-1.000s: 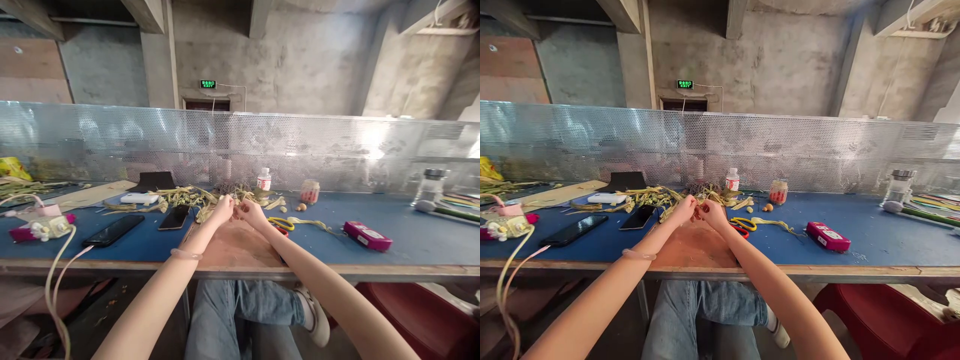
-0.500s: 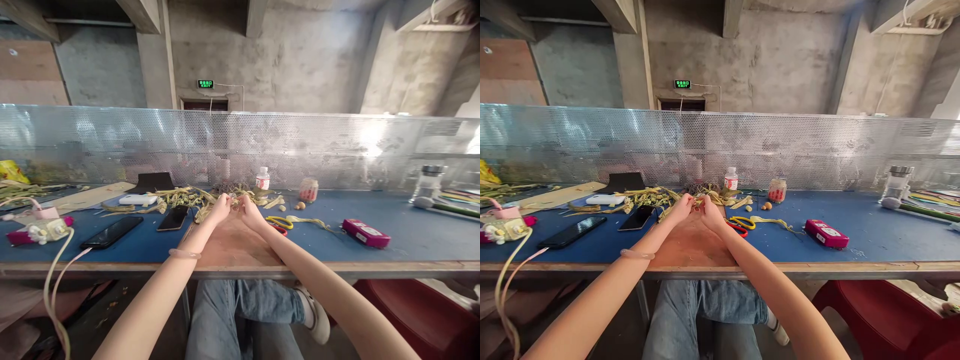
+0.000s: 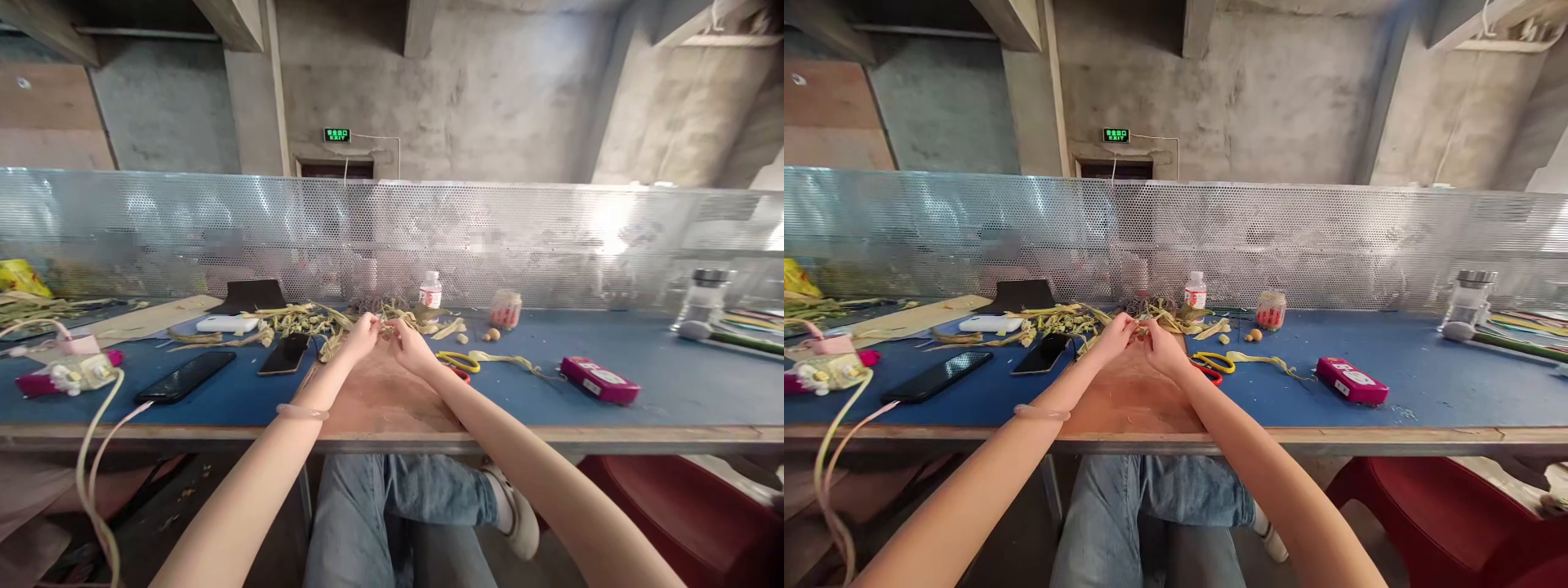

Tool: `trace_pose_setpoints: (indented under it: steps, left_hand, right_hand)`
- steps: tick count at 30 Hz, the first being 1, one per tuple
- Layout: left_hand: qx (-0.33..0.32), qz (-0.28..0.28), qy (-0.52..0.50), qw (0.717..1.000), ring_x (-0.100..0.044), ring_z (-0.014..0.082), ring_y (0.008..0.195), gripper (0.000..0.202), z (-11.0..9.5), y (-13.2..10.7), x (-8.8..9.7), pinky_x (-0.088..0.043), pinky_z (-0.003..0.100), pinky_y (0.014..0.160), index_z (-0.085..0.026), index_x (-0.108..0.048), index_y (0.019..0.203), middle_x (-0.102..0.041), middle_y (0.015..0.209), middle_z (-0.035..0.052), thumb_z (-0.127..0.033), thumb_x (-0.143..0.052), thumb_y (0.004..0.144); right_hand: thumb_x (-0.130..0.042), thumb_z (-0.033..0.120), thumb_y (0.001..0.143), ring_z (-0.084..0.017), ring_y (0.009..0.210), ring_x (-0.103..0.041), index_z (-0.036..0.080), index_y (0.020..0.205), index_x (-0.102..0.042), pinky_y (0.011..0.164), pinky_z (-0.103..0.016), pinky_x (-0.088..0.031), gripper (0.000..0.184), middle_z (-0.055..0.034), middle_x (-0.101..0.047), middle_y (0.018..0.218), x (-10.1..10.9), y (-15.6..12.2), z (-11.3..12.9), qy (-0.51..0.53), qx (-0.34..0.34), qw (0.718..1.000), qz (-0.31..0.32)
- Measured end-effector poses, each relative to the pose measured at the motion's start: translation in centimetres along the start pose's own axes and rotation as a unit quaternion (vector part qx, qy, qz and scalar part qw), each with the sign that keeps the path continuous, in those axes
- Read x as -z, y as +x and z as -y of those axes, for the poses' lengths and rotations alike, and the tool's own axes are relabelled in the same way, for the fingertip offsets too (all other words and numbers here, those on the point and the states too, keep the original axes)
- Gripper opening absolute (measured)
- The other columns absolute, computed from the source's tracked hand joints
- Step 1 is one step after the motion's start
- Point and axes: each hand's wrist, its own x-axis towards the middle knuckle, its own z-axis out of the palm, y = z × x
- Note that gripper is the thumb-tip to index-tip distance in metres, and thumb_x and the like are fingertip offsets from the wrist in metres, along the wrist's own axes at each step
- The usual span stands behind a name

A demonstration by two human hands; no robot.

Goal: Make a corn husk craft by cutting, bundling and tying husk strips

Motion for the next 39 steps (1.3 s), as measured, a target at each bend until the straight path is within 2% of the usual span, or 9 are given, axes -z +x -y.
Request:
trace_pose_setpoints:
  steps: [7,14,20,25,28,31,39]
  left_hand:
    - [0.023,-0.013,-0.01,1.0,-0.052,0.0151,0.053,0.015,-0.41,-0.17,-0.14,-0.039,0.027,0.056,-0.02,-0.044,0.073,-0.052,0.056,-0.0017,-0.024,-0.044,0.087]
    - [0.039,-0.025,-0.023,0.999,-0.051,0.0144,0.049,0.015,0.49,0.2,-0.63,-0.039,0.027,0.053,-0.02,-0.044,0.073,-0.054,0.057,-0.0008,-0.024,-0.044,0.088]
    - [0.033,-0.022,-0.041,0.998,-0.051,0.0136,0.05,0.013,0.33,0.34,-0.55,-0.04,0.026,0.052,-0.019,-0.045,0.076,-0.054,0.059,-0.0009,-0.023,-0.043,0.088]
    - [0.024,-0.039,-0.043,0.998,-0.053,0.0145,0.057,0.011,0.17,0.4,-0.23,-0.043,0.027,0.059,-0.018,-0.049,0.08,-0.058,0.067,0.0005,-0.027,-0.046,0.087]
    - [0.019,-0.043,-0.043,0.998,-0.054,0.0149,0.061,0.011,0.24,0.45,-0.2,-0.043,0.027,0.062,-0.018,-0.05,0.081,-0.058,0.069,0.0007,-0.028,-0.049,0.085]
    - [0.016,-0.04,-0.047,0.998,-0.053,0.0138,0.06,0.011,0.32,0.46,-0.31,-0.042,0.025,0.06,-0.018,-0.05,0.081,-0.057,0.07,0.0005,-0.027,-0.048,0.086]
    - [0.014,-0.023,-0.062,0.998,-0.047,0.0102,0.051,0.011,-0.01,0.18,-0.5,-0.038,0.023,0.051,-0.018,-0.046,0.082,-0.055,0.072,0.0001,-0.027,-0.044,0.089]
  right_hand:
    - [-0.044,0.012,0.078,-0.018,0.075,-0.063,0.019,0.102,-0.053,0.069,-0.028,-0.046,0.026,-0.0069,-0.067,0.088,-0.14,0.03,-0.47,-0.004,-0.007,1.0,0.004]
    - [-0.046,0.013,0.076,-0.019,0.073,-0.063,0.018,0.095,-0.054,0.067,-0.028,-0.046,0.021,-0.0073,-0.067,0.085,-0.29,0.19,-0.53,-0.005,-0.021,1.0,0.004]
    - [-0.04,0.013,0.081,-0.019,0.079,-0.063,0.016,0.099,-0.054,0.071,-0.028,-0.046,0.023,-0.0089,-0.067,0.088,-0.18,0.05,-0.45,0.008,-0.026,1.0,-0.002]
    - [-0.032,0.01,0.083,-0.018,0.072,-0.061,0.014,0.105,-0.055,0.07,-0.029,-0.046,0.033,-0.0059,-0.066,0.076,-0.24,0.36,-0.62,0.012,-0.054,0.998,-0.025]
    - [-0.034,0.011,0.083,-0.018,0.077,-0.062,0.015,0.104,-0.058,0.072,-0.029,-0.047,0.032,-0.0069,-0.066,0.08,-0.25,0.54,-0.63,0.012,-0.07,0.997,-0.037]
    - [-0.037,0.014,0.085,-0.018,0.081,-0.063,0.017,0.102,-0.06,0.074,-0.029,-0.047,0.029,-0.0074,-0.067,0.087,-0.13,0.59,-0.52,0.007,-0.078,0.996,-0.045]
    - [-0.043,0.015,0.085,-0.019,0.079,-0.063,0.018,0.096,-0.063,0.074,-0.03,-0.047,0.023,-0.0079,-0.068,0.084,-0.07,0.64,-0.4,-0.02,-0.096,0.993,-0.07]
